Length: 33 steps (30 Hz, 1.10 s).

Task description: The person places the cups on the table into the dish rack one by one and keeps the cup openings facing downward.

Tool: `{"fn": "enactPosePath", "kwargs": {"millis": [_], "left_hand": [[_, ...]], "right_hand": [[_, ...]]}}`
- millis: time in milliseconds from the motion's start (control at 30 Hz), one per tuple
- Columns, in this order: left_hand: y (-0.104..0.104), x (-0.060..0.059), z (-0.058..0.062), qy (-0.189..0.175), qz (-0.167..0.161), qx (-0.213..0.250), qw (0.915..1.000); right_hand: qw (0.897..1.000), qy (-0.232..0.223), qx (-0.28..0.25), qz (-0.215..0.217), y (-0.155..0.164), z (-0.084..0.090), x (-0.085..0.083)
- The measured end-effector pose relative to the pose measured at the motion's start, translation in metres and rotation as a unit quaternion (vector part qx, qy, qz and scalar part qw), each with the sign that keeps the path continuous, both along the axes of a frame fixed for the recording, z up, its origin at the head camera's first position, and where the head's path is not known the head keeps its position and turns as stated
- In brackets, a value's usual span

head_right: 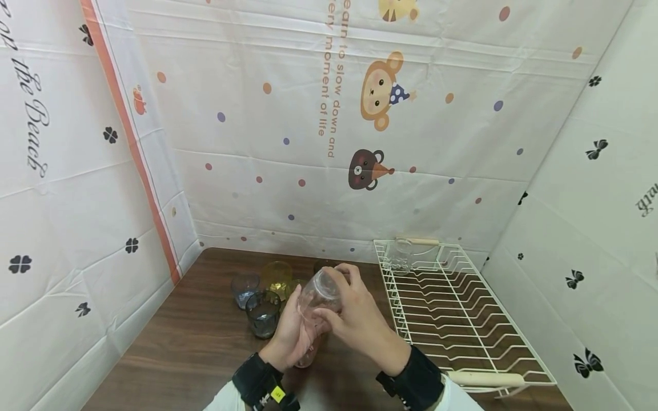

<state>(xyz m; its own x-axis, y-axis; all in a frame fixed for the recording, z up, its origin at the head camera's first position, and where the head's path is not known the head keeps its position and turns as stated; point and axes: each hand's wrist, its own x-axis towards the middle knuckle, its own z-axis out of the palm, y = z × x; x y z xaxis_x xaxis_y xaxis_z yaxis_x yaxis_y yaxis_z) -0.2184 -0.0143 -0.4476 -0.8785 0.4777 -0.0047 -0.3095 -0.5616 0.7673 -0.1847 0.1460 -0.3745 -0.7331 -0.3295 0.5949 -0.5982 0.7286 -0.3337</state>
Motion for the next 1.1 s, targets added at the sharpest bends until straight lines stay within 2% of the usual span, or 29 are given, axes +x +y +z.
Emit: {"fn": "enactPosePath", "kwargs": {"millis": [133, 300, 500, 667, 800, 867, 933, 1033, 1100], "left_hand": [[0.000, 0.001, 0.001, -0.009, -0.004, -0.010, 0.9999], [-0.002, 0.001, 0.001, -0.020, 0.005, -0.033, 0.9992], [-0.007, -0.001, -0.001, 0.015, 0.012, -0.079, 0.9967], [-0.011, -0.001, -0.003, 0.039, 0.013, -0.125, 0.9913], [-0.012, 0.000, -0.002, 0.065, 0.031, -0.156, 0.9852], [-0.013, 0.000, 0.000, 0.092, 0.052, -0.185, 0.9770], [-0.014, 0.001, 0.001, 0.127, 0.076, -0.219, 0.9644], [-0.016, 0.003, 0.001, 0.183, 0.106, -0.275, 0.9379], [-0.018, 0.004, 0.000, 0.222, 0.118, -0.320, 0.9134]], "right_hand": [[1.000, 0.022, 0.005, -0.011, 0.005, 0.005, 0.000], [0.999, 0.025, 0.005, -0.030, 0.016, 0.012, -0.001], [0.997, 0.024, -0.007, -0.076, 0.033, 0.018, -0.003], [0.994, 0.030, -0.016, -0.101, 0.049, 0.020, -0.006], [0.992, 0.034, -0.018, -0.123, 0.064, 0.022, -0.010], [0.990, 0.038, -0.018, -0.137, 0.072, 0.024, -0.013], [0.988, 0.038, -0.018, -0.152, 0.080, 0.026, -0.014], [0.985, 0.030, -0.019, -0.171, 0.093, 0.029, -0.016], [0.982, 0.014, -0.022, -0.185, 0.100, 0.030, -0.017]]}}
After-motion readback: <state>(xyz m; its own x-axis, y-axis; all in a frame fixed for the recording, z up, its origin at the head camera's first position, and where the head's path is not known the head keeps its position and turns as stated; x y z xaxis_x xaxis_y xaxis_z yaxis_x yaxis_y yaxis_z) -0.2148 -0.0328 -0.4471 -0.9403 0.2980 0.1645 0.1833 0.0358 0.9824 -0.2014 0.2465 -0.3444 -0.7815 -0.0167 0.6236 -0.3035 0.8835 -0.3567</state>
